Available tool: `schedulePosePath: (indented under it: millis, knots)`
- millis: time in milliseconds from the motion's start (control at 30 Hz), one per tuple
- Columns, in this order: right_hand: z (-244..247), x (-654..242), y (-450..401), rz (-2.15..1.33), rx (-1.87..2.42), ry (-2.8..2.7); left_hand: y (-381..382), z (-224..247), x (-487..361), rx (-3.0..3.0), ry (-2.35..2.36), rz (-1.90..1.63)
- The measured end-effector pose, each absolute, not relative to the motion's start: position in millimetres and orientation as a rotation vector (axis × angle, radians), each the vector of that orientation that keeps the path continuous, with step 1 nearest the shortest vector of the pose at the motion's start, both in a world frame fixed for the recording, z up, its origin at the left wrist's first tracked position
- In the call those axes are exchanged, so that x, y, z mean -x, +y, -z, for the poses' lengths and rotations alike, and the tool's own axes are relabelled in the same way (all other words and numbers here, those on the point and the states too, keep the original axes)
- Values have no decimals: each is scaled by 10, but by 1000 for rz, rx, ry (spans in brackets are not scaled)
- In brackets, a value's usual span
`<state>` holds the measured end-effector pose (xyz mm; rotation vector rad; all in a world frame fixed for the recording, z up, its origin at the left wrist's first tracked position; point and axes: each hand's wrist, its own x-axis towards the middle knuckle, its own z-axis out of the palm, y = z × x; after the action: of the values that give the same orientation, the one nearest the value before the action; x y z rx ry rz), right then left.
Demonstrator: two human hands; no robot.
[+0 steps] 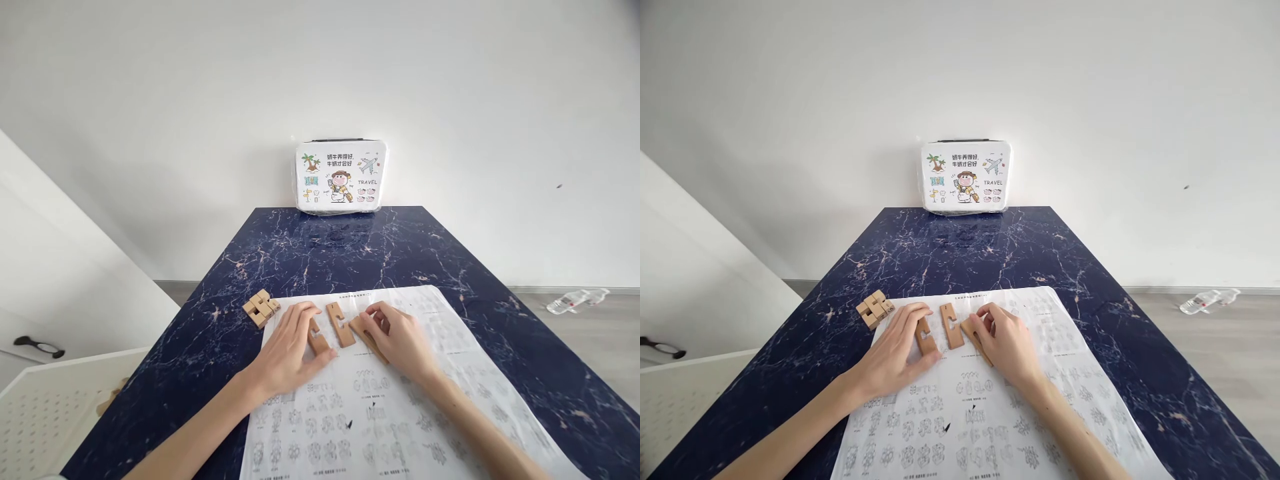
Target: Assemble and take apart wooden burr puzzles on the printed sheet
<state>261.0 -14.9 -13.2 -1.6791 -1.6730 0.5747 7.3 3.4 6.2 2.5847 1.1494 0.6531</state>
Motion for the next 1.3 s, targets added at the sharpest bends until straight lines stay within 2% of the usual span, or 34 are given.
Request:
schedulePosePath:
  millis: [233, 433, 900, 1300]
  knots:
    - [165, -2631, -162, -485, 1662, -1887, 46, -26, -43, -2456, 1104, -564]
    - [215, -2630, -130, -425, 1636, -1761, 64, -15, -19, -2301, 1076, -566]
    - [117, -2456, -197, -895, 1337, -1610, 63, -120, -32, -2293, 1114, -431]
    - [82, -2414, -239, -1018, 1224, -1620, 86, -199, -46, -2291, 1092, -465]
